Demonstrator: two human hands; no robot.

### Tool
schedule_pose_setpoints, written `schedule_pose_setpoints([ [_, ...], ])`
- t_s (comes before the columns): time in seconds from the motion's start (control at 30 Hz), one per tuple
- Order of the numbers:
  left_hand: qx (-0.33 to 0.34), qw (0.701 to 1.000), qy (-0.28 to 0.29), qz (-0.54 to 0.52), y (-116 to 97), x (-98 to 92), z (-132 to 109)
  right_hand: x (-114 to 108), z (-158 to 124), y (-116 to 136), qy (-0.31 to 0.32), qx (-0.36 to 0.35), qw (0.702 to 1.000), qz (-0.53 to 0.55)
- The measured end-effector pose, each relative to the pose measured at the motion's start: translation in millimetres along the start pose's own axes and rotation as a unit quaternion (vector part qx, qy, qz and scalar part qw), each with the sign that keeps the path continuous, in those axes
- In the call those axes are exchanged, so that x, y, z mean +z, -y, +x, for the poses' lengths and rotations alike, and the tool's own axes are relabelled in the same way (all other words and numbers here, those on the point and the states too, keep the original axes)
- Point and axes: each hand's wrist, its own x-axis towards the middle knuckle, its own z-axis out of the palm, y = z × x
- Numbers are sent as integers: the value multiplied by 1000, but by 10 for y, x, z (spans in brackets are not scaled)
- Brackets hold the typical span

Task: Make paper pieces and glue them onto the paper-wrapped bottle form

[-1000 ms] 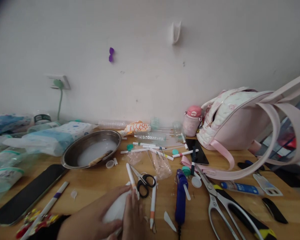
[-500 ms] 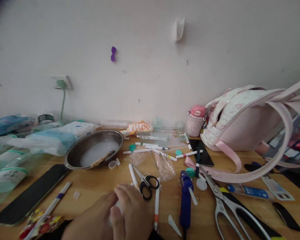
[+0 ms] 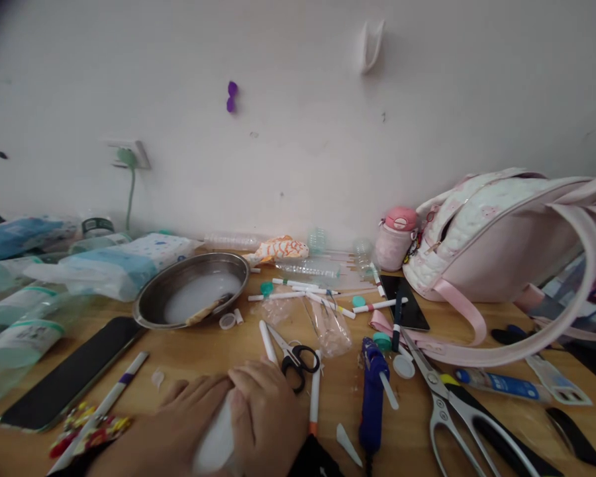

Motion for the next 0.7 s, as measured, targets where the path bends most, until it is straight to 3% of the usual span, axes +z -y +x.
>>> schedule_pose_setpoints([
  [0.1,-12,996,84,-3,50,-89,-54,-71,70,63,38,-58,997,-18],
  [0.17,-23,994,108,-2,63,-112,-55,-62,98,74,61,-92,994,-22],
  [0.43,-26,994,108,-5,57,-108,-33,110,87,-67,59,-112,992,-22],
  [0.57,-32,993,111,1,67,-218,-80,128,81,-83,67,-121,990,-37],
  [0.7,-27,997,69,-15,120,-333,-122,117,81,-85,88,-119,987,-57],
])
